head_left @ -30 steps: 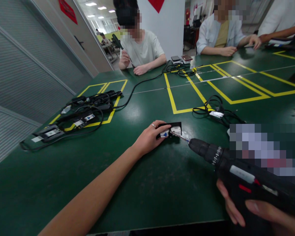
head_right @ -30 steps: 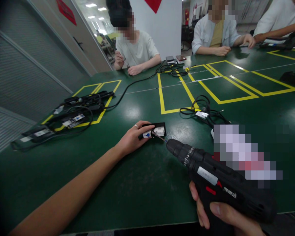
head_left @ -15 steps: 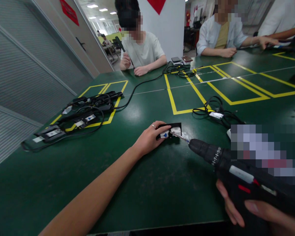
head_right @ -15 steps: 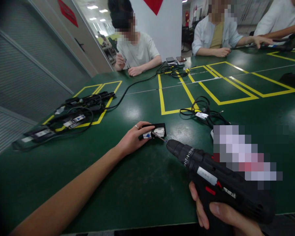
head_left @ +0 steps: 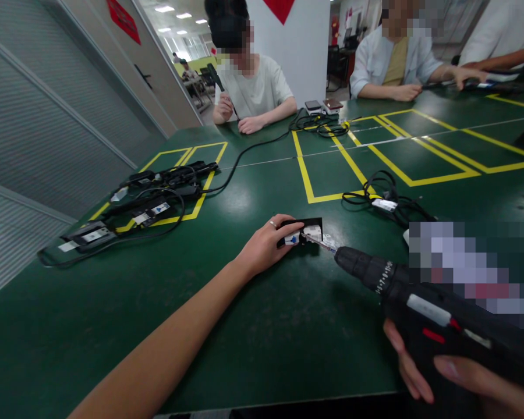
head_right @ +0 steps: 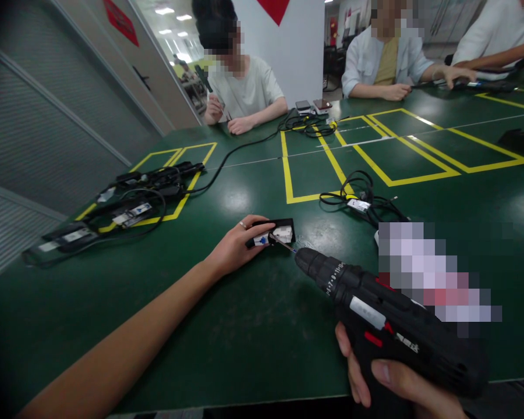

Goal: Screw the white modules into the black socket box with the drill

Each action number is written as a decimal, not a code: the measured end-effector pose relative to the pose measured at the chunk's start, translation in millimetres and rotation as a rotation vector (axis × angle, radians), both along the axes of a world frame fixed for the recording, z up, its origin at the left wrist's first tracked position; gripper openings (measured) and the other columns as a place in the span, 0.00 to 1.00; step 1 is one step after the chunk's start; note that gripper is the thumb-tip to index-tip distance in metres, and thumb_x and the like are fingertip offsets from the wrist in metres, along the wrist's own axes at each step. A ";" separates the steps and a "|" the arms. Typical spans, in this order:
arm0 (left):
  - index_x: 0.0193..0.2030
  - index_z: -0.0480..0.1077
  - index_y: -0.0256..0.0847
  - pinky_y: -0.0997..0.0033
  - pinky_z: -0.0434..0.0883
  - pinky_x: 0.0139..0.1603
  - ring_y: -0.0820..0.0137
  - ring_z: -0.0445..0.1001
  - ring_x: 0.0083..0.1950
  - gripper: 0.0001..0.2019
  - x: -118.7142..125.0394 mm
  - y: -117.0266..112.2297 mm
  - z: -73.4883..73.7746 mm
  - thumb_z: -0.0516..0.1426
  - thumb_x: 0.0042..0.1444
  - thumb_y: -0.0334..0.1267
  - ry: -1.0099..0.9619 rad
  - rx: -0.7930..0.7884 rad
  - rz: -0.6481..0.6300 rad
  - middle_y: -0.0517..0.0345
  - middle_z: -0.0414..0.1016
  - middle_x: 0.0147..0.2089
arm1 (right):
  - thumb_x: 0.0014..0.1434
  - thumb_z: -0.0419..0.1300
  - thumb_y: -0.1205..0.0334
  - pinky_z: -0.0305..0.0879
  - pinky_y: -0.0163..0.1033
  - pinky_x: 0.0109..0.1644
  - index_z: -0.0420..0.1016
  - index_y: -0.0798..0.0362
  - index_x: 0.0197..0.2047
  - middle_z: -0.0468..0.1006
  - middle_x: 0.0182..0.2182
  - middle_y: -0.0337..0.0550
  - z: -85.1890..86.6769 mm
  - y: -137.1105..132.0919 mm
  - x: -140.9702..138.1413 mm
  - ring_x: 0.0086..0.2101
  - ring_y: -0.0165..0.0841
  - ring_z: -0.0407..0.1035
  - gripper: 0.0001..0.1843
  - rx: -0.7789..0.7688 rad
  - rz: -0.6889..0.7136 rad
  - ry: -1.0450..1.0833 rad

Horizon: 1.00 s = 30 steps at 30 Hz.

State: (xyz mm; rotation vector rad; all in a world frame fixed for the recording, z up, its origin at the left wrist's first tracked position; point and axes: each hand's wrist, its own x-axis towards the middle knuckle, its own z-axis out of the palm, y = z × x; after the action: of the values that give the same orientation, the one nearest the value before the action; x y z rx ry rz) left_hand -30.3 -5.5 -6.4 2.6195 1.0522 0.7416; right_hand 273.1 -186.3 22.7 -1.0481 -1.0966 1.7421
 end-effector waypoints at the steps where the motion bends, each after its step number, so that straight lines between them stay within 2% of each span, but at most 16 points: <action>1: 0.60 0.62 0.46 0.56 0.69 0.56 0.63 0.65 0.57 0.22 0.1 0.1 0.1 0.55 0.59 0.32 -0.003 0.000 -0.001 0.50 0.62 0.57 | 0.55 0.56 0.51 0.62 0.43 0.28 0.75 0.53 0.39 0.78 0.22 0.45 0.9 0.6 0.1 0.21 0.38 0.69 0.16 -0.009 0.005 -0.002; 6: 0.60 0.62 0.46 0.55 0.70 0.56 0.63 0.66 0.57 0.22 0.8 0.0 0.3 0.55 0.58 0.30 -0.014 0.002 -0.013 0.49 0.63 0.57 | 0.54 0.56 0.49 0.61 0.43 0.29 0.75 0.53 0.40 0.77 0.21 0.45 2.5 3.4 0.6 0.22 0.39 0.69 0.18 -0.017 0.073 -0.019; 15: 0.60 0.62 0.46 0.55 0.69 0.57 0.62 0.65 0.58 0.22 1.1 -0.4 0.3 0.55 0.58 0.30 -0.022 -0.007 -0.008 0.49 0.63 0.57 | 0.54 0.56 0.50 0.62 0.43 0.28 0.76 0.54 0.39 0.77 0.19 0.45 -0.1 -0.4 -1.1 0.20 0.39 0.68 0.18 -0.058 -0.009 -0.004; 22: 0.60 0.62 0.46 0.56 0.69 0.57 0.63 0.65 0.57 0.23 1.0 -0.6 1.4 0.55 0.58 0.31 0.006 -0.011 0.004 0.50 0.62 0.57 | 0.53 0.57 0.50 0.63 0.44 0.28 0.76 0.52 0.39 0.78 0.23 0.46 3.2 1.2 -2.6 0.20 0.38 0.69 0.17 -0.061 -0.009 -0.001; 30: 0.60 0.62 0.46 0.54 0.69 0.56 0.62 0.65 0.57 0.21 1.4 -0.6 1.4 0.54 0.59 0.32 -0.006 0.005 -0.013 0.49 0.63 0.57 | 0.52 0.58 0.50 0.62 0.43 0.27 0.76 0.52 0.39 0.78 0.20 0.45 6.0 0.7 -4.8 0.20 0.38 0.69 0.17 -0.075 -0.037 0.000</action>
State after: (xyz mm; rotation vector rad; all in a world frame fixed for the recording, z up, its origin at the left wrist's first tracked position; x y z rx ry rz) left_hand -28.9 -6.1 -5.0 2.6238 1.0326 0.7498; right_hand 268.3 -185.6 28.7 -1.1071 -1.0119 1.7659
